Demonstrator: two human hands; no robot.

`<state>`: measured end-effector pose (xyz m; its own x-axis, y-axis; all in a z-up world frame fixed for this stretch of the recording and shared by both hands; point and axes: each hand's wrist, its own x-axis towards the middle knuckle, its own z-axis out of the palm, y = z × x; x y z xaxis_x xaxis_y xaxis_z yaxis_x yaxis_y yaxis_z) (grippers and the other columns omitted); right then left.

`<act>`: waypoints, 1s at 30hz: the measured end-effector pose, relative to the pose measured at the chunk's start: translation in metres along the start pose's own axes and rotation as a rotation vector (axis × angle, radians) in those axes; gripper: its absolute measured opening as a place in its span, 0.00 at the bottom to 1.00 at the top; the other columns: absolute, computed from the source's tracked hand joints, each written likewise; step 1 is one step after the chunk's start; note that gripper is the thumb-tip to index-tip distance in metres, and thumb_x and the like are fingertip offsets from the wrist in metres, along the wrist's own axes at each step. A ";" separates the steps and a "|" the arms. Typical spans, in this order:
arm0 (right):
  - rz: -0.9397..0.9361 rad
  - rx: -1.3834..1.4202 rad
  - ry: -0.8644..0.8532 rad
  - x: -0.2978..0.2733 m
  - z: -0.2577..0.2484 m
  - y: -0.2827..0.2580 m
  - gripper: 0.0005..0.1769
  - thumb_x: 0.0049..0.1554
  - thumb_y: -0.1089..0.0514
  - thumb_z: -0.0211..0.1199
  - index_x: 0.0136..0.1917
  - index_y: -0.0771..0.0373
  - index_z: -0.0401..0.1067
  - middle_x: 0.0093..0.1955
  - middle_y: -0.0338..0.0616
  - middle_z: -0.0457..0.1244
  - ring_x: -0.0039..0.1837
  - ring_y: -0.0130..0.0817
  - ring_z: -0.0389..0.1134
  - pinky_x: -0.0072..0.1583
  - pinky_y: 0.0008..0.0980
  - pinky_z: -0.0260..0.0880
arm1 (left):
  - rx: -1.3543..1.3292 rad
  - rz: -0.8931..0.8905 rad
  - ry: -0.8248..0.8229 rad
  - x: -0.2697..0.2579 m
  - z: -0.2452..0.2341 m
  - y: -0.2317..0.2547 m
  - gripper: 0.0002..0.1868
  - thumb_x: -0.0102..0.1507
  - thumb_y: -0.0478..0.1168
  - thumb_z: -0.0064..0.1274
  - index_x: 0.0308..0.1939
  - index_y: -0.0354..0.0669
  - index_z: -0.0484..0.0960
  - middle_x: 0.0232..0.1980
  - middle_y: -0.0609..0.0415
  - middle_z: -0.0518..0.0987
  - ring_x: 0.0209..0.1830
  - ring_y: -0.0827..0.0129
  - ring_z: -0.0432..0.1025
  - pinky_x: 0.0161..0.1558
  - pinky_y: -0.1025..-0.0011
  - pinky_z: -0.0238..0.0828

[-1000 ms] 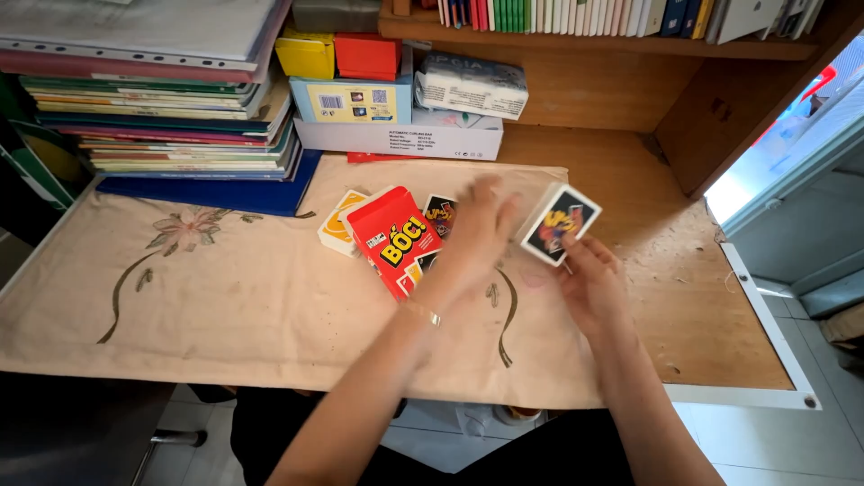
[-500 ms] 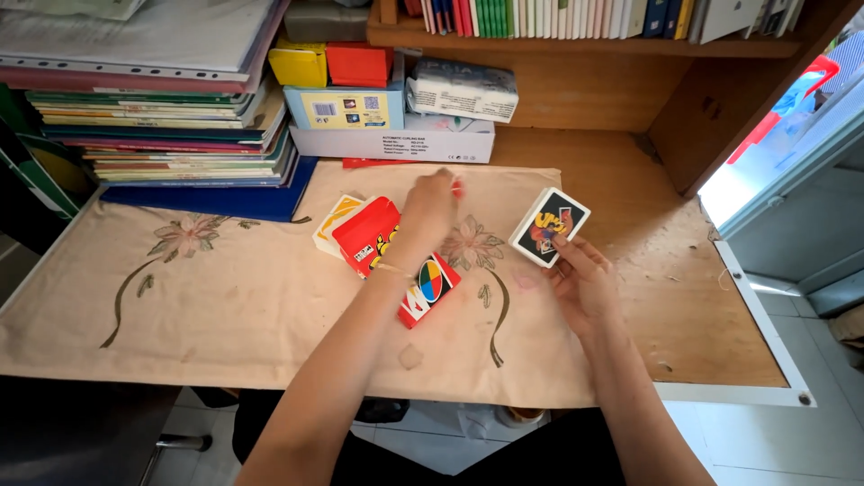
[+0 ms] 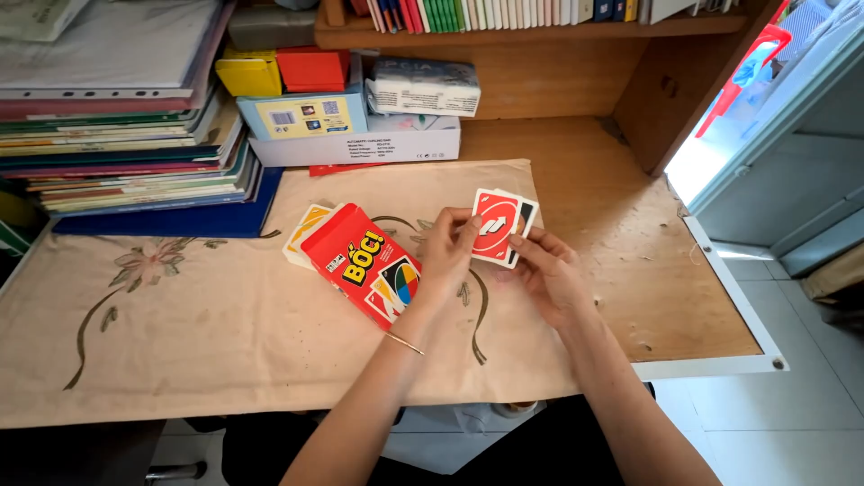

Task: Organize and pack a deck of cards into their box on a desk.

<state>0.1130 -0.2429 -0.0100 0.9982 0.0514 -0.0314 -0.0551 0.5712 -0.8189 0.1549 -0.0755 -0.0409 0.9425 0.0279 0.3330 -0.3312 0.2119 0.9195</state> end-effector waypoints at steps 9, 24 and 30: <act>-0.067 -0.110 -0.064 -0.005 0.004 0.001 0.17 0.60 0.66 0.66 0.61 0.73 0.72 0.50 0.50 0.70 0.49 0.36 0.72 0.47 0.37 0.74 | 0.060 0.087 -0.029 -0.013 0.008 0.035 0.15 0.70 0.38 0.53 0.55 0.34 0.68 0.52 0.45 0.78 0.47 0.70 0.77 0.48 0.70 0.78; -0.332 -1.166 -0.183 -0.055 0.037 -0.002 0.27 0.59 0.65 0.58 0.71 0.67 0.61 0.58 0.59 0.68 0.55 0.50 0.72 0.56 0.42 0.71 | 0.520 0.253 -0.034 -0.093 0.011 0.066 0.45 0.70 0.36 0.50 0.77 0.24 0.35 0.75 0.22 0.55 0.75 0.36 0.57 0.71 0.55 0.55; -0.453 -1.224 -0.187 -0.061 0.034 0.006 0.28 0.59 0.65 0.56 0.72 0.64 0.58 0.57 0.66 0.67 0.59 0.64 0.68 0.56 0.49 0.70 | 0.335 0.042 0.032 -0.095 0.012 0.065 0.38 0.72 0.42 0.50 0.77 0.28 0.47 0.71 0.32 0.66 0.71 0.50 0.68 0.69 0.61 0.66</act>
<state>0.0506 -0.2147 0.0067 0.8986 0.2210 0.3791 0.4367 -0.5332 -0.7246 0.0430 -0.0764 -0.0102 0.9269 0.0619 0.3703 -0.3611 -0.1226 0.9244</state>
